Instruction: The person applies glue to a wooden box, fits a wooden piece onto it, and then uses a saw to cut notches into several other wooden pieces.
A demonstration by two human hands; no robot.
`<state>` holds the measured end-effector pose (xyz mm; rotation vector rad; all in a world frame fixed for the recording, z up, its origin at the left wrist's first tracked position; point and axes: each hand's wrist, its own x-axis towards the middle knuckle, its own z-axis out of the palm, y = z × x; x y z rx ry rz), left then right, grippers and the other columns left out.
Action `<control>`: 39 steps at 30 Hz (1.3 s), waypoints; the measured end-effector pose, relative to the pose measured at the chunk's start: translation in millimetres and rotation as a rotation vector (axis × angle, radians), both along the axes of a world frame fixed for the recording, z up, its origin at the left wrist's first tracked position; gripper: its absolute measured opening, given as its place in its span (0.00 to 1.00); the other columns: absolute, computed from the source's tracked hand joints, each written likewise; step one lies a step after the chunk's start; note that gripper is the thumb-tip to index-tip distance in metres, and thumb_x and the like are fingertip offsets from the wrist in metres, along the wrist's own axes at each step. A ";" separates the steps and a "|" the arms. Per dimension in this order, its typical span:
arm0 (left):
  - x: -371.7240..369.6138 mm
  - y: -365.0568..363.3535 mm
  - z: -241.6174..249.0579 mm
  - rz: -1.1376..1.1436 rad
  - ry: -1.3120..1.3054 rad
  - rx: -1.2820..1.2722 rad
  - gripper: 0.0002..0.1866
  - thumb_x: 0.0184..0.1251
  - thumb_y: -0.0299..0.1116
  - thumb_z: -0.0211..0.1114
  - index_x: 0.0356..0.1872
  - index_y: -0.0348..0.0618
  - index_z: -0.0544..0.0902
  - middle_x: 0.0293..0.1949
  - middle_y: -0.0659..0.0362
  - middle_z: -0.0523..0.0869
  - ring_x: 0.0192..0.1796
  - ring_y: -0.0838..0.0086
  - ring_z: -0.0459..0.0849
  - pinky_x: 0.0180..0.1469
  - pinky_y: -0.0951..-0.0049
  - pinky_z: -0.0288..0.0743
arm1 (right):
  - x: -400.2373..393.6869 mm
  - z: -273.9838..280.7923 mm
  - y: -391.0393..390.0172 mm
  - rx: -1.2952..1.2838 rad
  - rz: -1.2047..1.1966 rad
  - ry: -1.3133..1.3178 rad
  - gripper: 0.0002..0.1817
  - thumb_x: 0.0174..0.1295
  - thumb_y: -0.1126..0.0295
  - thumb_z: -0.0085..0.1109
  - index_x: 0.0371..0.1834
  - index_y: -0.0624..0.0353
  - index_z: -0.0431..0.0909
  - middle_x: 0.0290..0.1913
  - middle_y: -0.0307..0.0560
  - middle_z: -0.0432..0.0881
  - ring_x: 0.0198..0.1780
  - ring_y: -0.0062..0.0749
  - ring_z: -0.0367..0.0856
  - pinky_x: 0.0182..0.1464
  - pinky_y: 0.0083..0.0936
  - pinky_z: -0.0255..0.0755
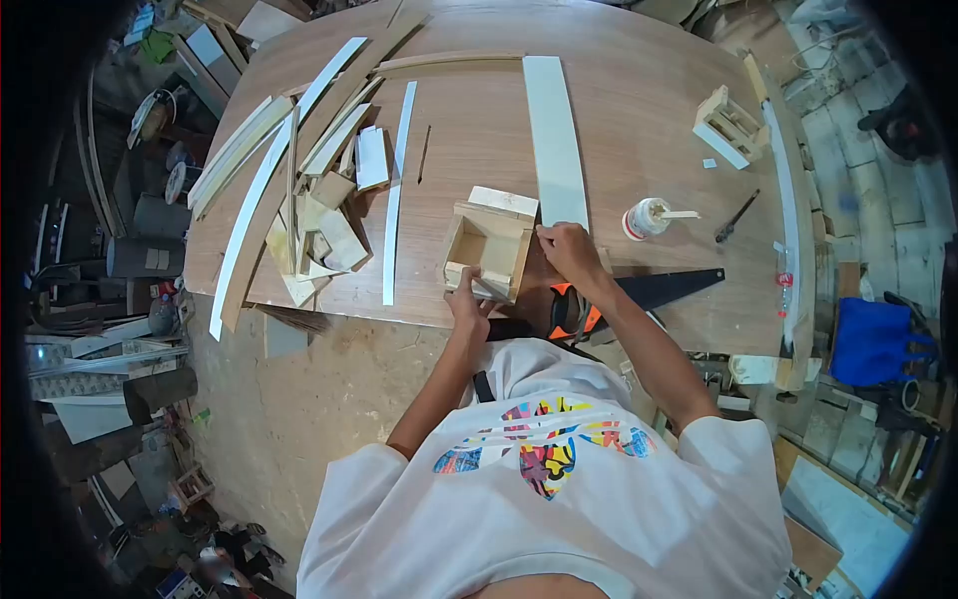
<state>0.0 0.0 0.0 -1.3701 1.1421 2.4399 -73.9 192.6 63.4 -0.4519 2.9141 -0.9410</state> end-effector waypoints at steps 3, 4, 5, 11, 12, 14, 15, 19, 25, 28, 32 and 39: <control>1.0 3.9 -0.4 -0.034 0.029 0.019 0.40 0.44 0.38 0.70 0.58 0.45 0.56 0.54 0.47 0.66 0.50 0.51 0.76 0.37 0.51 0.83 | -3.0 -1.7 2.5 0.018 0.001 0.023 0.06 0.57 0.74 0.56 0.31 0.64 0.81 0.29 0.59 0.80 0.35 0.53 0.81 0.38 0.42 0.77; 1.1 2.2 -0.7 -0.025 0.020 0.016 0.41 0.44 0.38 0.70 0.58 0.45 0.55 0.54 0.47 0.66 0.51 0.52 0.76 0.37 0.51 0.83 | -4.6 -5.0 1.1 0.016 0.016 0.041 0.06 0.57 0.74 0.56 0.30 0.65 0.81 0.29 0.59 0.80 0.35 0.53 0.81 0.38 0.42 0.77; 0.2 1.1 -1.3 -0.015 0.013 0.013 0.42 0.44 0.38 0.70 0.59 0.46 0.55 0.54 0.48 0.67 0.51 0.52 0.76 0.37 0.51 0.83 | -7.2 -8.3 -0.1 0.015 0.032 0.062 0.06 0.57 0.74 0.56 0.28 0.65 0.80 0.29 0.60 0.80 0.35 0.54 0.81 0.38 0.42 0.77; 0.8 7.4 14.9 0.014 -0.032 -0.092 0.36 0.44 0.40 0.70 0.55 0.45 0.62 0.51 0.48 0.71 0.50 0.54 0.78 0.41 0.51 0.84 | -13.5 -22.6 -1.7 0.051 0.046 0.044 0.09 0.58 0.73 0.55 0.25 0.67 0.79 0.30 0.62 0.81 0.34 0.55 0.82 0.38 0.42 0.77; 0.8 6.1 12.0 0.014 -0.033 -0.091 0.36 0.44 0.40 0.70 0.55 0.45 0.62 0.51 0.48 0.71 0.50 0.54 0.78 0.41 0.51 0.84 | -14.3 -22.0 -2.1 0.052 0.047 0.043 0.09 0.58 0.73 0.55 0.25 0.67 0.79 0.30 0.62 0.81 0.34 0.55 0.82 0.38 0.42 0.77; 0.1 2.6 6.2 -0.002 -0.019 -0.032 0.43 0.42 0.38 0.73 0.59 0.47 0.55 0.54 0.50 0.67 0.50 0.56 0.77 0.36 0.56 0.83 | -16.1 -20.7 -3.2 0.079 0.067 0.049 0.09 0.57 0.74 0.54 0.24 0.68 0.79 0.28 0.64 0.81 0.33 0.56 0.82 0.35 0.42 0.78; -0.1 2.4 5.6 -0.001 -0.020 -0.032 0.43 0.42 0.38 0.73 0.59 0.47 0.55 0.54 0.50 0.67 0.50 0.56 0.77 0.36 0.56 0.83 | -17.5 -24.4 -2.8 0.079 0.067 0.048 0.09 0.57 0.74 0.54 0.24 0.68 0.79 0.28 0.64 0.81 0.33 0.56 0.82 0.35 0.42 0.78; 0.1 3.3 5.7 0.012 -0.044 -0.043 0.44 0.41 0.38 0.73 0.59 0.47 0.55 0.54 0.50 0.68 0.50 0.57 0.77 0.35 0.57 0.82 | -22.2 -40.8 -1.6 0.136 0.082 0.032 0.08 0.56 0.74 0.54 0.23 0.67 0.79 0.28 0.62 0.80 0.33 0.55 0.81 0.36 0.42 0.77; 0.4 4.7 5.0 0.034 -0.057 -0.056 0.43 0.42 0.38 0.73 0.59 0.48 0.56 0.54 0.51 0.68 0.50 0.58 0.77 0.37 0.57 0.81 | -24.3 -47.8 -2.4 0.180 0.115 0.023 0.08 0.55 0.75 0.54 0.23 0.68 0.79 0.29 0.62 0.80 0.33 0.55 0.82 0.36 0.42 0.77; 0.0 4.3 6.8 0.029 -0.044 -0.046 0.43 0.41 0.37 0.73 0.59 0.49 0.57 0.53 0.52 0.68 0.50 0.59 0.76 0.37 0.58 0.81 | -22.0 -39.8 -2.1 0.179 0.172 0.070 0.07 0.53 0.78 0.52 0.23 0.70 0.79 0.28 0.64 0.81 0.32 0.55 0.83 0.33 0.41 0.79; -0.1 4.6 7.0 0.027 -0.041 -0.056 0.42 0.42 0.37 0.72 0.59 0.49 0.57 0.53 0.52 0.69 0.50 0.61 0.76 0.37 0.59 0.81 | -14.4 -29.1 0.5 0.218 0.220 0.089 0.06 0.55 0.78 0.52 0.25 0.69 0.77 0.30 0.60 0.80 0.33 0.53 0.83 0.35 0.40 0.78; -0.6 6.9 10.7 0.050 -0.056 -0.114 0.36 0.42 0.39 0.71 0.54 0.45 0.63 0.50 0.50 0.72 0.50 0.55 0.78 0.42 0.51 0.82 | -7.4 -20.6 11.0 0.146 0.202 0.075 0.06 0.59 0.76 0.50 0.28 0.66 0.76 0.29 0.58 0.79 0.32 0.52 0.81 0.35 0.41 0.77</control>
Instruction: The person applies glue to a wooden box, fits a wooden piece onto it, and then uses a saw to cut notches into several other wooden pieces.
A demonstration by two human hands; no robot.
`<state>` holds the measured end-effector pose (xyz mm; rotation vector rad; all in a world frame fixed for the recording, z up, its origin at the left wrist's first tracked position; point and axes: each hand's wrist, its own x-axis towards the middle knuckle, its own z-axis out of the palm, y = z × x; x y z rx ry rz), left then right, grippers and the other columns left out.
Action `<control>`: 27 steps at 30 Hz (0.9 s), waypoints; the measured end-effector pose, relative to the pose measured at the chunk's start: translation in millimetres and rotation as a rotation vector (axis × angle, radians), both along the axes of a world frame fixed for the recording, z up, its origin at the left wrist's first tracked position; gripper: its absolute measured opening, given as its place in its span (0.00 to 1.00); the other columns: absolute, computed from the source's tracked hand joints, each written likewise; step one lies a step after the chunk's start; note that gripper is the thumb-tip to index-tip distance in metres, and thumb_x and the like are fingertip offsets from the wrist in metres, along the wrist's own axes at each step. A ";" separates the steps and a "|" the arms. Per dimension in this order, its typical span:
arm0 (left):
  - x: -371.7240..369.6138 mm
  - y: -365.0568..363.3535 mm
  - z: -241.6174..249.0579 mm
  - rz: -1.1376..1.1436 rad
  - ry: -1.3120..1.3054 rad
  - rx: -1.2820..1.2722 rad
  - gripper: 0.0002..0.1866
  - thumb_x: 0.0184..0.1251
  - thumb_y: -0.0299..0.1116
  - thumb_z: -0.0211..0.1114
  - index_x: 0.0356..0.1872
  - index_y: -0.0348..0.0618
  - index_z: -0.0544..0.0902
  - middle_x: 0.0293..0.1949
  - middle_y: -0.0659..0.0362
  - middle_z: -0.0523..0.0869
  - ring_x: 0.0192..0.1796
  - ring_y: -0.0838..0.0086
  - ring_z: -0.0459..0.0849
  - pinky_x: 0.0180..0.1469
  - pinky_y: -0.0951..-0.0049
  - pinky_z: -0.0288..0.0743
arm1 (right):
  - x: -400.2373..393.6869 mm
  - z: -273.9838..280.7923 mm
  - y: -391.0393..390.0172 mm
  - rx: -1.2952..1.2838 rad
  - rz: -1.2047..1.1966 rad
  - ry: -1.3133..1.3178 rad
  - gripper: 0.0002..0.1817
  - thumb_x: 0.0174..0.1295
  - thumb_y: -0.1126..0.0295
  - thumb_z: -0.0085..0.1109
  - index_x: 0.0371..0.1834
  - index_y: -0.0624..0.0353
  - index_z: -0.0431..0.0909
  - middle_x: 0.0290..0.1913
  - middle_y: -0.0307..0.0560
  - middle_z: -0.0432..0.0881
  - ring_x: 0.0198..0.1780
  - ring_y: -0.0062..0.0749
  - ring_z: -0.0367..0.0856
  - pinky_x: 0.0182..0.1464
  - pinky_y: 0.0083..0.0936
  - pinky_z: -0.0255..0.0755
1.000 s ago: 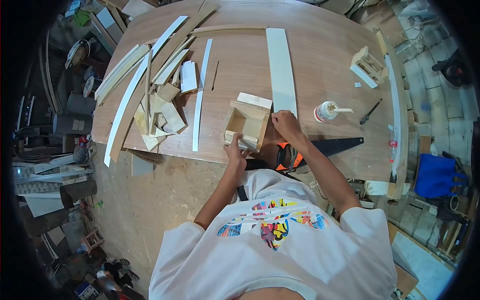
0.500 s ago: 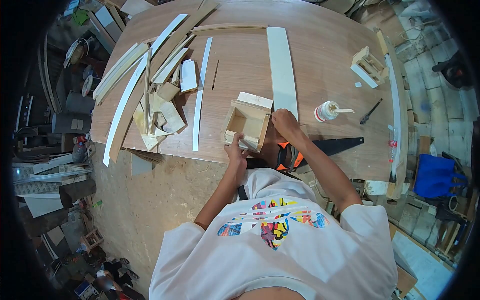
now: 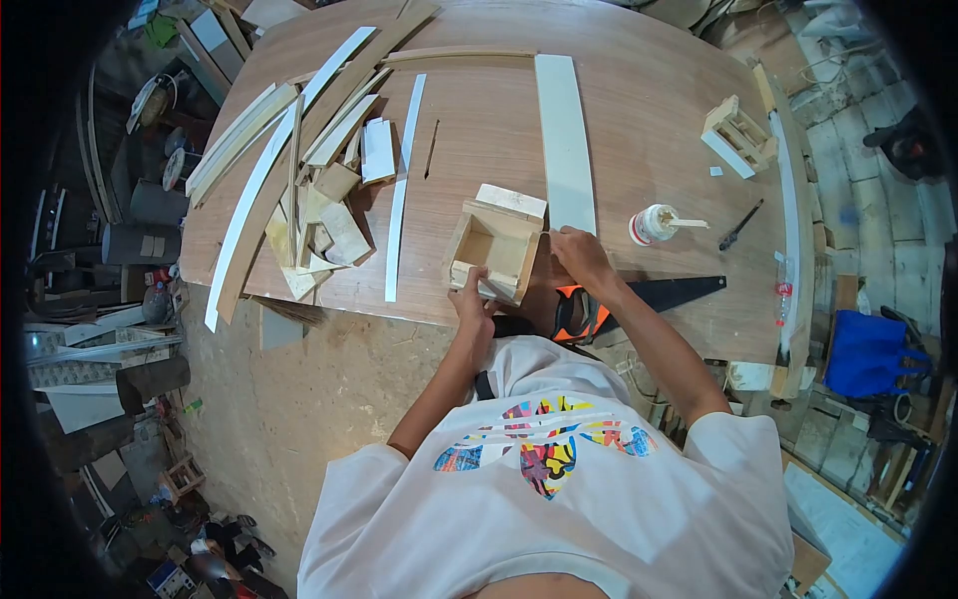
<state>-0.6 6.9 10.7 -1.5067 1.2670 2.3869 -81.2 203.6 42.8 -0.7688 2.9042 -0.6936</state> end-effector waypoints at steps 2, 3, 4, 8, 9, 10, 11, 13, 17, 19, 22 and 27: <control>0.2 -3.8 -1.0 -0.045 0.038 0.076 0.41 0.41 0.38 0.72 0.58 0.50 0.58 0.51 0.53 0.70 0.46 0.62 0.78 0.34 0.62 0.79 | 0.4 0.2 -1.5 -0.050 -0.002 0.007 0.07 0.61 0.75 0.50 0.30 0.67 0.75 0.28 0.57 0.78 0.32 0.52 0.81 0.35 0.41 0.77; 0.5 -4.6 -4.5 -0.048 0.038 0.076 0.41 0.41 0.38 0.72 0.58 0.50 0.58 0.51 0.53 0.70 0.46 0.62 0.78 0.34 0.62 0.79 | 0.7 -2.1 -2.7 -0.051 -0.004 0.007 0.07 0.61 0.75 0.50 0.30 0.67 0.75 0.28 0.57 0.78 0.32 0.52 0.81 0.35 0.41 0.77; 0.5 -5.2 -7.9 -0.052 0.029 0.073 0.41 0.41 0.38 0.72 0.58 0.50 0.58 0.51 0.53 0.70 0.46 0.62 0.78 0.34 0.63 0.79 | 1.0 -4.5 -4.8 -0.067 -0.012 0.019 0.07 0.61 0.74 0.49 0.30 0.67 0.75 0.28 0.57 0.78 0.32 0.52 0.81 0.35 0.41 0.76; 0.4 -1.8 -2.8 -0.017 -0.011 0.041 0.42 0.40 0.38 0.73 0.58 0.50 0.58 0.51 0.54 0.70 0.46 0.63 0.78 0.33 0.63 0.78 | 0.6 -9.1 -7.3 -0.045 -0.018 0.016 0.08 0.63 0.74 0.48 0.31 0.67 0.75 0.29 0.56 0.78 0.32 0.51 0.81 0.35 0.41 0.76; 0.3 -1.6 -1.5 -0.017 -0.010 0.040 0.42 0.40 0.38 0.73 0.58 0.50 0.58 0.51 0.54 0.70 0.46 0.63 0.78 0.33 0.63 0.78 | 1.4 -10.1 -7.2 -0.046 -0.018 0.017 0.08 0.63 0.74 0.48 0.31 0.67 0.75 0.29 0.56 0.78 0.32 0.51 0.81 0.35 0.41 0.76; -0.1 -1.4 -0.3 -0.017 -0.020 0.035 0.42 0.40 0.38 0.73 0.58 0.50 0.58 0.52 0.54 0.70 0.47 0.63 0.77 0.34 0.63 0.78 | 2.7 -10.7 -6.0 -0.050 -0.021 0.008 0.08 0.63 0.74 0.48 0.31 0.67 0.75 0.29 0.56 0.78 0.32 0.51 0.81 0.35 0.41 0.76; -0.6 -1.2 0.9 -0.018 -0.029 0.031 0.42 0.40 0.38 0.73 0.58 0.50 0.58 0.52 0.54 0.69 0.48 0.63 0.76 0.34 0.63 0.77 | 3.1 -11.3 -4.5 -0.054 -0.025 -0.001 0.08 0.63 0.74 0.48 0.31 0.67 0.75 0.30 0.57 0.78 0.32 0.51 0.81 0.35 0.41 0.76; -0.2 -1.0 0.2 -0.019 -0.027 0.037 0.42 0.40 0.38 0.73 0.58 0.50 0.58 0.52 0.54 0.69 0.49 0.63 0.76 0.36 0.62 0.77 | 3.7 -11.8 -0.5 -0.037 -0.018 -0.010 0.09 0.64 0.73 0.48 0.32 0.67 0.75 0.30 0.57 0.79 0.32 0.51 0.81 0.36 0.41 0.76; 0.1 -1.6 -1.4 -0.031 0.009 0.065 0.42 0.40 0.38 0.73 0.58 0.50 0.58 0.53 0.55 0.69 0.50 0.63 0.75 0.39 0.61 0.77 | 6.8 -8.2 3.0 -0.080 -0.025 0.008 0.10 0.65 0.72 0.48 0.32 0.67 0.76 0.31 0.56 0.79 0.32 0.50 0.81 0.35 0.40 0.76; -0.2 -0.6 -0.3 -0.026 0.002 0.060 0.42 0.40 0.38 0.73 0.58 0.51 0.58 0.53 0.55 0.69 0.50 0.64 0.75 0.39 0.60 0.77 | 7.7 -3.2 1.8 -0.090 -0.029 0.010 0.10 0.65 0.72 0.47 0.32 0.67 0.76 0.31 0.56 0.79 0.32 0.50 0.81 0.35 0.40 0.76; -1.1 -0.8 -2.5 -0.021 -0.024 0.051 0.42 0.40 0.38 0.73 0.58 0.51 0.58 0.52 0.55 0.70 0.50 0.64 0.75 0.40 0.60 0.76 | 5.9 -5.7 -3.3 -0.104 -0.027 0.019 0.09 0.64 0.73 0.48 0.33 0.67 0.76 0.32 0.56 0.79 0.32 0.50 0.81 0.35 0.39 0.76; -0.5 -2.0 -6.5 -0.029 -0.020 0.041 0.41 0.39 0.39 0.73 0.57 0.50 0.60 0.52 0.56 0.70 0.49 0.64 0.76 0.38 0.61 0.76 | 0.4 -10.8 -9.3 -0.060 -0.003 0.042 0.06 0.60 0.75 0.50 0.34 0.67 0.75 0.32 0.56 0.79 0.32 0.50 0.81 0.34 0.39 0.77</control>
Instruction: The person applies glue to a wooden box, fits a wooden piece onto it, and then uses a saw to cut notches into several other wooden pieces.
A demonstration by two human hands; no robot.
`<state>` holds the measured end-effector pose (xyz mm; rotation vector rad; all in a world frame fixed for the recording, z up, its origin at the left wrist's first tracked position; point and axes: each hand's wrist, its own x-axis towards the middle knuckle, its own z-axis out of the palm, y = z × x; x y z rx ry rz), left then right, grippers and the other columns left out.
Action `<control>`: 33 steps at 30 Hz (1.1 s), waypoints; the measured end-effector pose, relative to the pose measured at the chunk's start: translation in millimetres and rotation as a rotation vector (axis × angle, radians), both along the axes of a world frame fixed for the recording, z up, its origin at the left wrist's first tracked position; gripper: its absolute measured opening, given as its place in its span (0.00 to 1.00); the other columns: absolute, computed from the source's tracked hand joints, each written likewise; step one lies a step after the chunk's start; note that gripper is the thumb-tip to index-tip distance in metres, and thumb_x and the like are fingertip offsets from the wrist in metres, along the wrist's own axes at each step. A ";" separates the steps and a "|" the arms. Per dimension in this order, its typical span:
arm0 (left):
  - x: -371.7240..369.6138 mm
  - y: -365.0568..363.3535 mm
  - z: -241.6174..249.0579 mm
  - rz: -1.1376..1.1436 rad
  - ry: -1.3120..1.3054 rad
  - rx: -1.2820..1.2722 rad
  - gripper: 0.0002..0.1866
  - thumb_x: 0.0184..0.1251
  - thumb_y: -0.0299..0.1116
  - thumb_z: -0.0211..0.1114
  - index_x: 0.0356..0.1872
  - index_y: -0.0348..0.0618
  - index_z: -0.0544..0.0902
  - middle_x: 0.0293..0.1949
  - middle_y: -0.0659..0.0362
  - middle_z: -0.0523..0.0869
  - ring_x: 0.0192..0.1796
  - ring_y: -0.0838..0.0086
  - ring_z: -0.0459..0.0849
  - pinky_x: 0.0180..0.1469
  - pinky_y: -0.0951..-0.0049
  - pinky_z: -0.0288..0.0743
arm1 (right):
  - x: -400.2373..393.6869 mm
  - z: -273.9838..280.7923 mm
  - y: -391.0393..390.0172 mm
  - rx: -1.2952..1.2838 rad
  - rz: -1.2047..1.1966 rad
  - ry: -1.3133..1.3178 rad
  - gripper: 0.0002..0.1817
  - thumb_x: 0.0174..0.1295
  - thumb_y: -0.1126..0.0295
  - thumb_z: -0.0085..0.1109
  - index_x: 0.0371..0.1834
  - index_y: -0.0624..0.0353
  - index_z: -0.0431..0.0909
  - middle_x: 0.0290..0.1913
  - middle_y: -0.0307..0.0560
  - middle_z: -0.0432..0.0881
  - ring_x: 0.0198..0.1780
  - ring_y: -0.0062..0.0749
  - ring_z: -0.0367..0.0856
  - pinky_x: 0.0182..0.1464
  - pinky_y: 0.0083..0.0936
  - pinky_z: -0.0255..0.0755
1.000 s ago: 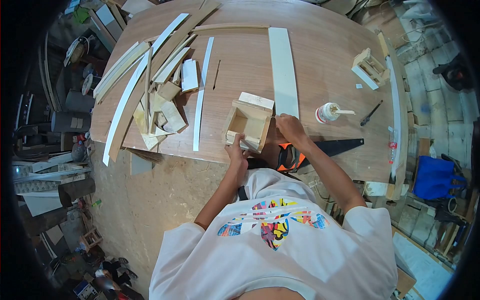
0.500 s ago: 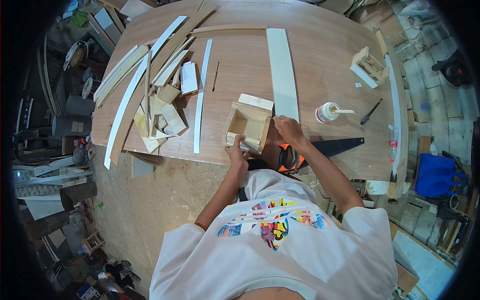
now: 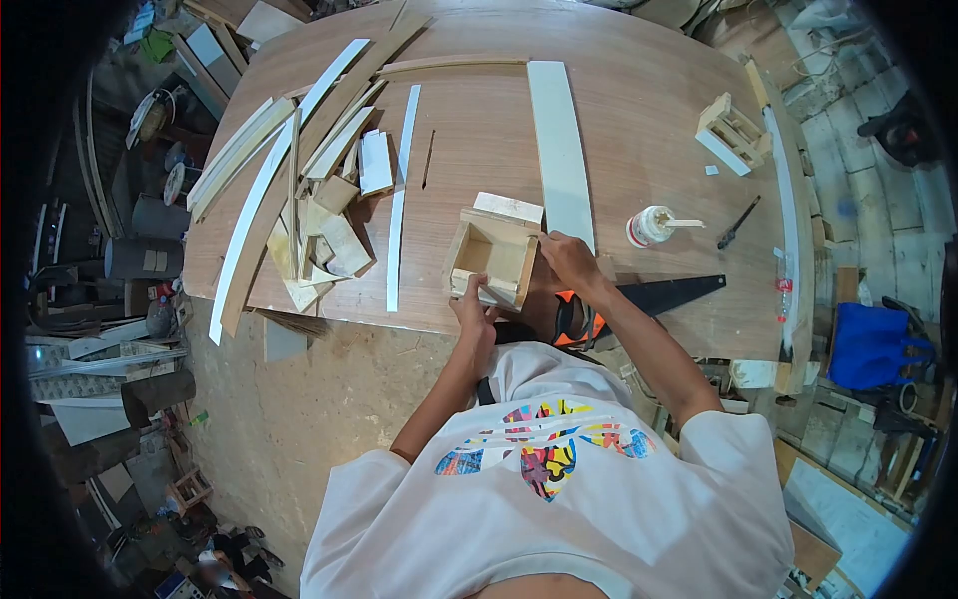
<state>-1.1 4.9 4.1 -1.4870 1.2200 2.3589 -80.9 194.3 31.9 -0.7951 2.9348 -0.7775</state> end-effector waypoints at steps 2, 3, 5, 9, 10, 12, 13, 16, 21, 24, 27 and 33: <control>0.0 -0.9 -1.3 -0.012 0.036 0.032 0.41 0.39 0.39 0.73 0.57 0.50 0.60 0.52 0.56 0.70 0.50 0.63 0.76 0.39 0.61 0.76 | -1.1 -5.6 -0.2 0.075 0.035 0.037 0.05 0.58 0.78 0.50 0.34 0.67 0.75 0.32 0.56 0.79 0.32 0.49 0.82 0.34 0.39 0.77; 0.0 -0.7 -0.8 -0.011 0.035 0.034 0.41 0.39 0.39 0.73 0.57 0.50 0.60 0.52 0.56 0.70 0.50 0.63 0.76 0.39 0.61 0.76 | -0.7 -4.5 0.1 0.076 0.036 0.036 0.05 0.58 0.78 0.50 0.34 0.67 0.75 0.32 0.56 0.79 0.32 0.49 0.82 0.34 0.39 0.77; -0.3 0.4 0.4 -0.005 0.017 0.012 0.41 0.40 0.39 0.73 0.57 0.50 0.60 0.52 0.55 0.70 0.50 0.63 0.76 0.38 0.61 0.77 | 0.2 -1.7 2.1 0.128 0.036 0.028 0.05 0.57 0.79 0.50 0.34 0.67 0.74 0.32 0.55 0.79 0.33 0.48 0.82 0.36 0.38 0.77; -0.1 3.1 0.3 0.027 0.031 0.027 0.42 0.40 0.39 0.73 0.57 0.50 0.58 0.51 0.54 0.71 0.49 0.63 0.77 0.37 0.62 0.78 | 3.3 -1.0 5.8 0.057 0.050 0.024 0.05 0.56 0.79 0.50 0.34 0.66 0.74 0.32 0.55 0.79 0.34 0.48 0.82 0.37 0.38 0.77; -0.2 3.5 1.3 0.030 0.025 0.025 0.42 0.40 0.39 0.73 0.57 0.51 0.58 0.51 0.54 0.70 0.49 0.63 0.76 0.36 0.63 0.78 | 4.8 0.7 7.0 0.063 0.037 0.011 0.05 0.56 0.79 0.49 0.34 0.66 0.74 0.32 0.55 0.79 0.34 0.48 0.82 0.37 0.38 0.77; 0.1 3.1 1.3 0.033 0.017 0.024 0.42 0.40 0.38 0.73 0.57 0.51 0.58 0.52 0.54 0.70 0.49 0.63 0.76 0.36 0.63 0.78 | 5.3 1.5 10.0 0.070 0.025 -0.004 0.05 0.57 0.79 0.49 0.33 0.66 0.74 0.31 0.55 0.79 0.34 0.48 0.82 0.37 0.38 0.77; 0.2 1.4 0.5 0.014 0.017 0.026 0.42 0.39 0.38 0.74 0.57 0.51 0.58 0.52 0.54 0.70 0.49 0.63 0.77 0.35 0.64 0.78 | 4.6 0.7 11.9 0.065 0.033 0.009 0.05 0.58 0.78 0.49 0.33 0.66 0.74 0.31 0.55 0.79 0.34 0.49 0.82 0.36 0.38 0.77; 0.3 2.8 1.4 0.014 0.006 0.009 0.42 0.39 0.38 0.74 0.56 0.51 0.58 0.51 0.55 0.70 0.47 0.65 0.77 0.33 0.65 0.77 | 4.4 6.2 12.5 0.038 0.025 0.008 0.06 0.61 0.76 0.48 0.34 0.67 0.75 0.31 0.55 0.79 0.34 0.50 0.81 0.36 0.39 0.76; 0.0 1.4 -3.7 0.025 0.022 0.006 0.41 0.39 0.38 0.74 0.56 0.51 0.59 0.51 0.56 0.70 0.45 0.66 0.78 0.29 0.69 0.76 | 3.8 4.0 3.6 -0.008 -0.027 -0.003 0.09 0.64 0.73 0.47 0.36 0.67 0.76 0.31 0.55 0.79 0.33 0.50 0.81 0.35 0.40 0.76; -0.4 0.1 -3.1 0.016 0.053 0.044 0.41 0.39 0.38 0.74 0.56 0.51 0.59 0.51 0.56 0.70 0.46 0.67 0.77 0.27 0.70 0.76 | 2.1 -2.2 1.3 -0.018 -0.042 0.008 0.11 0.66 0.72 0.46 0.35 0.67 0.77 0.31 0.55 0.79 0.32 0.50 0.81 0.35 0.40 0.76; -1.0 -0.1 -0.4 0.008 0.053 0.055 0.41 0.40 0.37 0.73 0.57 0.51 0.59 0.51 0.55 0.70 0.45 0.67 0.78 0.25 0.71 0.76 | 1.9 -0.9 2.7 -0.006 -0.031 0.013 0.11 0.66 0.72 0.46 0.34 0.67 0.77 0.30 0.56 0.79 0.32 0.50 0.81 0.35 0.40 0.76; -0.7 4.1 7.0 0.037 0.046 0.035 0.39 0.40 0.37 0.73 0.55 0.51 0.59 0.49 0.57 0.71 0.42 0.68 0.79 0.23 0.74 0.73 | 7.4 1.4 11.5 -0.038 -0.016 -0.046 0.09 0.64 0.73 0.47 0.34 0.67 0.76 0.30 0.56 0.78 0.33 0.51 0.81 0.35 0.40 0.76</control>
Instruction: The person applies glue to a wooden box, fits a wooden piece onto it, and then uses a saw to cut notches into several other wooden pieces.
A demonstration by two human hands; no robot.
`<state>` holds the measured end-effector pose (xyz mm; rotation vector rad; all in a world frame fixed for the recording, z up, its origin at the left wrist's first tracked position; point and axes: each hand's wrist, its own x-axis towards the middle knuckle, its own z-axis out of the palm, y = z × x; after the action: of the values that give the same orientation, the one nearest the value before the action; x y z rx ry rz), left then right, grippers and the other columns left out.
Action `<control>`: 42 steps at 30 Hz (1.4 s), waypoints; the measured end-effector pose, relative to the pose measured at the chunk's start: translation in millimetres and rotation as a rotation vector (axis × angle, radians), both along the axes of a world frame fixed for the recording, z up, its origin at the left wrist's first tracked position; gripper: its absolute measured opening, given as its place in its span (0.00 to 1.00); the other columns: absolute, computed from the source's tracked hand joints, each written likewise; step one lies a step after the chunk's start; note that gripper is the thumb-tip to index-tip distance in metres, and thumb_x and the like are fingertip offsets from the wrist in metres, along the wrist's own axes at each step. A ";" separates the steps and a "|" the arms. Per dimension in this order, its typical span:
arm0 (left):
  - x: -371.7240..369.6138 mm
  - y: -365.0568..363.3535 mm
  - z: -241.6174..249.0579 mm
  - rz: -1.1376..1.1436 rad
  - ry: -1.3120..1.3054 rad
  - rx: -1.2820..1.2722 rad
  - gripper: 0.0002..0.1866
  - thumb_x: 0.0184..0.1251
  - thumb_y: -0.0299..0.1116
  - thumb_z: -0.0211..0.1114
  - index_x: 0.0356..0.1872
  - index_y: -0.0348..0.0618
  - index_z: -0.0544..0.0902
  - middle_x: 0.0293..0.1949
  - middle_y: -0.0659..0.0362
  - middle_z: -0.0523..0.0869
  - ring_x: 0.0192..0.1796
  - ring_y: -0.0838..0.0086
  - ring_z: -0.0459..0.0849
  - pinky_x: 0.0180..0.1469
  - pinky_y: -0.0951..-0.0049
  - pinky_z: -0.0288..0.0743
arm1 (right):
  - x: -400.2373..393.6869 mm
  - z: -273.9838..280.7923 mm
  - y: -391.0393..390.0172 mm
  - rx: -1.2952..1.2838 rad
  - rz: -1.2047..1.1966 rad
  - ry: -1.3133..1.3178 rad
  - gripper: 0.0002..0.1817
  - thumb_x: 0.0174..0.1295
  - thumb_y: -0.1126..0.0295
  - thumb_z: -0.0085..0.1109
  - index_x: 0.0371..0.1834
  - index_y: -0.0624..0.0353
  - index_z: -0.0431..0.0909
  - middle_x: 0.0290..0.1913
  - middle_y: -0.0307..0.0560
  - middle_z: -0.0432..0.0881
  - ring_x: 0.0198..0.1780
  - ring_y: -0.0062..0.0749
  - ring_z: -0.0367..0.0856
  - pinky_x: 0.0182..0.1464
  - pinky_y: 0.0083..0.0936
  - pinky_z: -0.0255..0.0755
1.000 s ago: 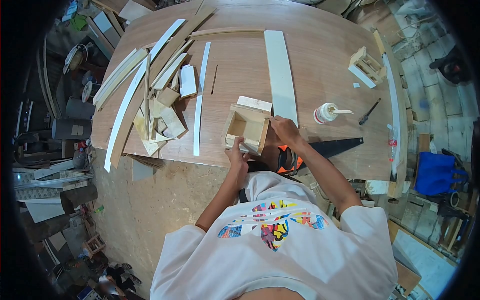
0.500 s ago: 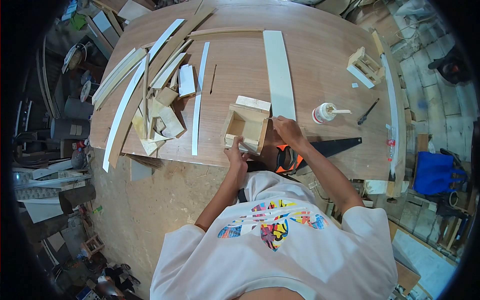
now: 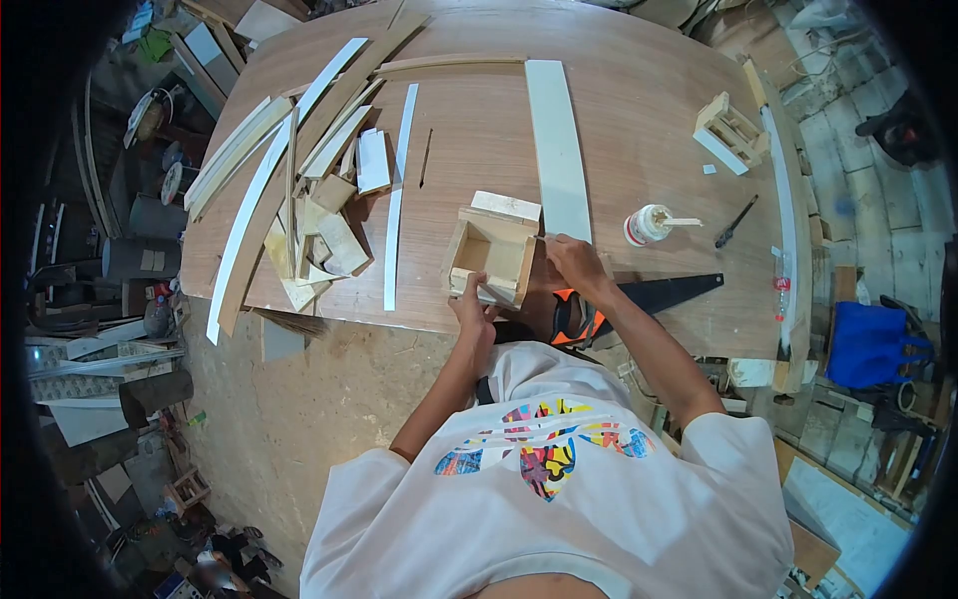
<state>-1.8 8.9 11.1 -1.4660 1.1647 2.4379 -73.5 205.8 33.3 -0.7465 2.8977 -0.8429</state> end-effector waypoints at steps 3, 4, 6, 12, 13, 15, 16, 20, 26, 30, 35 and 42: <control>0.2 -1.4 -2.1 -0.007 -0.033 -0.017 0.39 0.40 0.37 0.73 0.55 0.51 0.59 0.49 0.57 0.71 0.42 0.69 0.78 0.23 0.75 0.71 | 1.1 1.3 4.7 0.040 -0.006 0.038 0.09 0.64 0.72 0.47 0.33 0.66 0.75 0.30 0.55 0.78 0.33 0.52 0.81 0.35 0.40 0.76; 0.3 -2.3 -3.6 -0.015 -0.025 -0.011 0.39 0.40 0.37 0.73 0.55 0.51 0.59 0.49 0.57 0.71 0.42 0.69 0.78 0.24 0.75 0.71 | 1.7 4.0 6.1 0.037 -0.011 0.032 0.09 0.64 0.72 0.48 0.34 0.66 0.75 0.30 0.55 0.78 0.32 0.51 0.81 0.35 0.40 0.76; 0.4 -2.9 -4.6 -0.022 -0.016 -0.006 0.39 0.40 0.37 0.73 0.55 0.51 0.59 0.49 0.57 0.71 0.42 0.69 0.78 0.24 0.75 0.71 | 1.2 8.1 5.9 0.034 -0.014 0.027 0.09 0.64 0.72 0.48 0.34 0.66 0.75 0.30 0.55 0.78 0.32 0.51 0.81 0.34 0.40 0.76; 1.3 -1.2 -3.1 -0.015 -0.010 -0.008 0.40 0.41 0.38 0.73 0.56 0.51 0.59 0.50 0.57 0.71 0.45 0.68 0.77 0.29 0.71 0.74 | -1.3 -3.3 -6.5 -0.048 -0.034 0.050 0.09 0.65 0.72 0.49 0.35 0.67 0.76 0.30 0.56 0.78 0.32 0.52 0.81 0.34 0.41 0.76; 1.1 -1.7 -5.3 -0.013 -0.024 -0.013 0.40 0.41 0.38 0.73 0.56 0.51 0.59 0.50 0.57 0.71 0.46 0.67 0.77 0.31 0.69 0.75 | -1.5 -4.5 -8.2 -0.037 -0.041 0.038 0.09 0.65 0.71 0.49 0.35 0.67 0.76 0.30 0.56 0.78 0.32 0.52 0.81 0.34 0.41 0.76; 1.1 -2.9 -6.6 -0.010 -0.038 -0.019 0.39 0.41 0.37 0.72 0.56 0.51 0.60 0.50 0.57 0.71 0.47 0.67 0.77 0.32 0.68 0.77 | -1.8 -7.1 -9.2 -0.029 -0.046 0.026 0.10 0.65 0.71 0.49 0.34 0.67 0.76 0.29 0.57 0.79 0.32 0.52 0.81 0.34 0.41 0.76; 1.4 -3.0 -5.7 -0.012 -0.016 -0.006 0.39 0.41 0.37 0.72 0.57 0.51 0.60 0.50 0.57 0.71 0.47 0.66 0.77 0.34 0.66 0.78 | -1.3 -8.5 -7.6 -0.034 -0.048 0.032 0.10 0.65 0.71 0.49 0.34 0.67 0.76 0.29 0.57 0.79 0.32 0.52 0.81 0.34 0.41 0.75; 1.8 -5.6 -13.6 -0.035 0.005 0.006 0.40 0.41 0.37 0.72 0.58 0.52 0.60 0.51 0.57 0.71 0.48 0.65 0.77 0.37 0.62 0.80 | 3.9 4.4 -1.6 -0.080 -0.053 0.019 0.10 0.65 0.71 0.49 0.33 0.67 0.76 0.29 0.57 0.79 0.32 0.52 0.80 0.35 0.42 0.75; 4.8 -4.8 -13.1 -0.009 0.007 0.010 0.41 0.41 0.36 0.72 0.59 0.51 0.59 0.53 0.54 0.69 0.49 0.60 0.78 0.38 0.58 0.81 | 5.1 7.2 9.4 -0.171 -0.169 0.004 0.07 0.60 0.72 0.57 0.35 0.65 0.79 0.28 0.55 0.79 0.28 0.47 0.79 0.32 0.37 0.73; 6.7 -16.6 -21.5 -0.060 0.056 0.038 0.41 0.43 0.36 0.70 0.61 0.51 0.58 0.53 0.53 0.69 0.49 0.58 0.78 0.38 0.57 0.81 | -5.3 18.9 4.2 -0.385 -0.290 -0.029 0.07 0.60 0.72 0.59 0.33 0.67 0.79 0.28 0.53 0.82 0.23 0.37 0.81 0.27 0.30 0.74; 3.0 -47.1 -33.3 -0.162 0.112 -0.034 0.40 0.46 0.38 0.69 0.61 0.51 0.58 0.52 0.54 0.71 0.50 0.59 0.78 0.41 0.60 0.80 | -20.8 47.2 -1.3 -0.719 -0.434 -0.660 0.07 0.64 0.72 0.55 0.37 0.65 0.76 0.25 0.43 0.81 0.20 0.21 0.79 0.19 0.18 0.72; -8.2 -90.3 -22.9 -0.356 0.128 -0.150 0.39 0.49 0.44 0.66 0.62 0.49 0.59 0.55 0.53 0.71 0.52 0.60 0.78 0.46 0.60 0.78 | -32.4 55.4 -6.7 -0.529 -0.260 -0.742 0.08 0.64 0.70 0.56 0.40 0.64 0.75 0.24 0.44 0.82 0.22 0.22 0.81 0.22 0.21 0.72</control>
<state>-10.0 -81.3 -11.7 -1.0323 1.5140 2.2647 -106.0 199.0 88.7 -0.0124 2.1333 -1.5403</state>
